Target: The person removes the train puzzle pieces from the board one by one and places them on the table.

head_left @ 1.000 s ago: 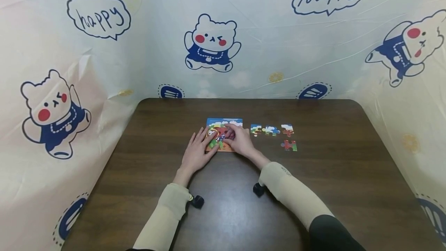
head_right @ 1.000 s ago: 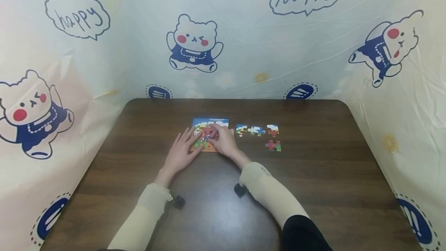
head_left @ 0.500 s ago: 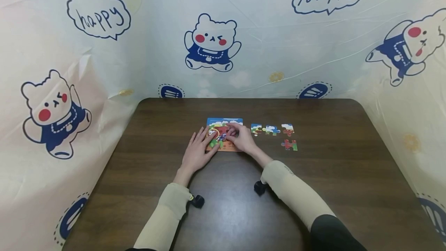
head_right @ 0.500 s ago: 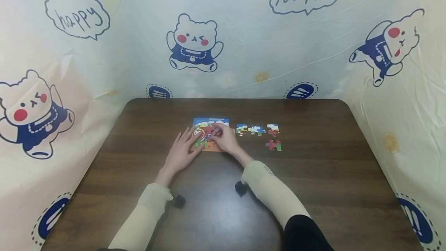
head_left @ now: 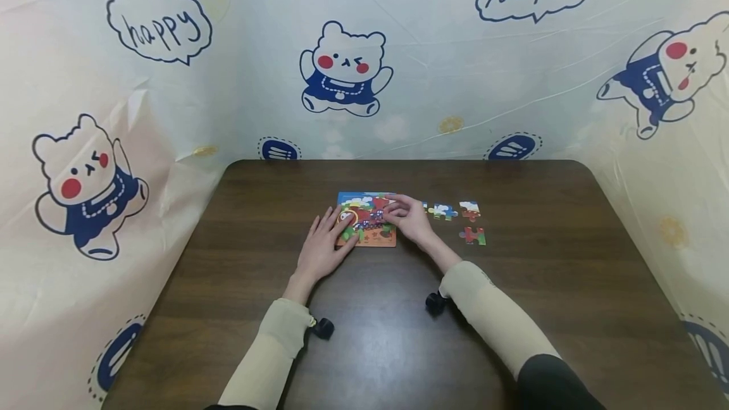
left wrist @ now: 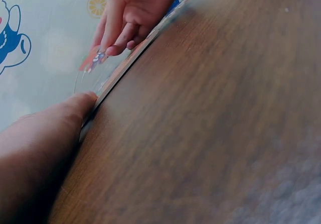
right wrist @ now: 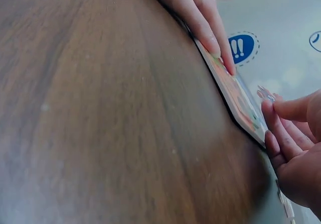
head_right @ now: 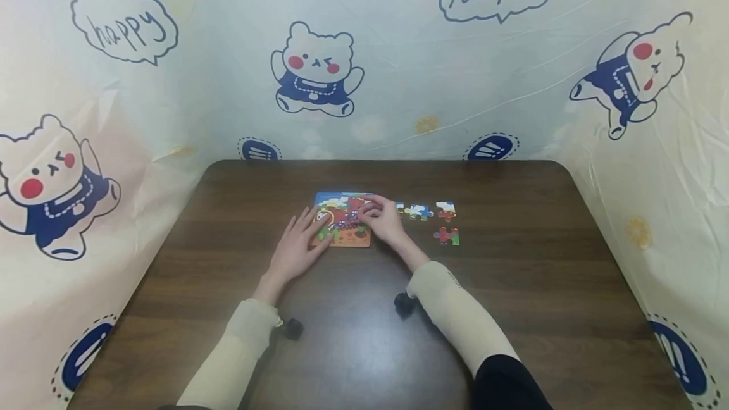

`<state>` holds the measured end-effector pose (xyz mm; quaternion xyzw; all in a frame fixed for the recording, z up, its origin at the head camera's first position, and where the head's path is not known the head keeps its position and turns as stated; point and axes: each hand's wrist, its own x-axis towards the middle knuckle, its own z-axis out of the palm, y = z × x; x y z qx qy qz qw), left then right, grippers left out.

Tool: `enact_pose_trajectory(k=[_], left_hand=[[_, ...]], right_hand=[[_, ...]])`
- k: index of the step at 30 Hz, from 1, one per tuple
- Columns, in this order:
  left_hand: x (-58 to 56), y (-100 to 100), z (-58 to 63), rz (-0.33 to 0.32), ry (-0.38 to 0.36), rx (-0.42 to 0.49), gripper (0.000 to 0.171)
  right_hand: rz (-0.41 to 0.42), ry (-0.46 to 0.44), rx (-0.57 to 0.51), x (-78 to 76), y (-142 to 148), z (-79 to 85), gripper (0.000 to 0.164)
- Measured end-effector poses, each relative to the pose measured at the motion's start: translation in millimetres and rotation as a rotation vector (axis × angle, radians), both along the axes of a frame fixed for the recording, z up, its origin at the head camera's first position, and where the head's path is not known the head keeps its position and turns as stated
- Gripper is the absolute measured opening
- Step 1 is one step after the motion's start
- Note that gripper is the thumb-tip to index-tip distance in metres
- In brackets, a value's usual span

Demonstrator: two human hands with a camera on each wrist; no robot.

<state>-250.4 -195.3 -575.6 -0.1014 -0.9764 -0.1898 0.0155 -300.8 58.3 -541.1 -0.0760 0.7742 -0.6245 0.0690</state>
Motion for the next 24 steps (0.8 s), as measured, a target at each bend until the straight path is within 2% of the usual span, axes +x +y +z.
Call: enact_pose_trajectory(k=[7,17,24], left_hand=[[1.8,0.8,3.6,0.004,-0.01,0.011,0.072],[0.8,1.1,2.7,0.0,0.008,0.005,0.071],[1.0,0.4,1.2,0.0,0.002,0.009,0.071]], right_hand=[[0.003,-0.057,-0.015,3.6,14.0,0.4,0.048],[0.045,-0.065,0.044,19.4,48.9,6.8,0.048],[0.043,-0.043,0.089,33.1,80.1,7.5,0.049]])
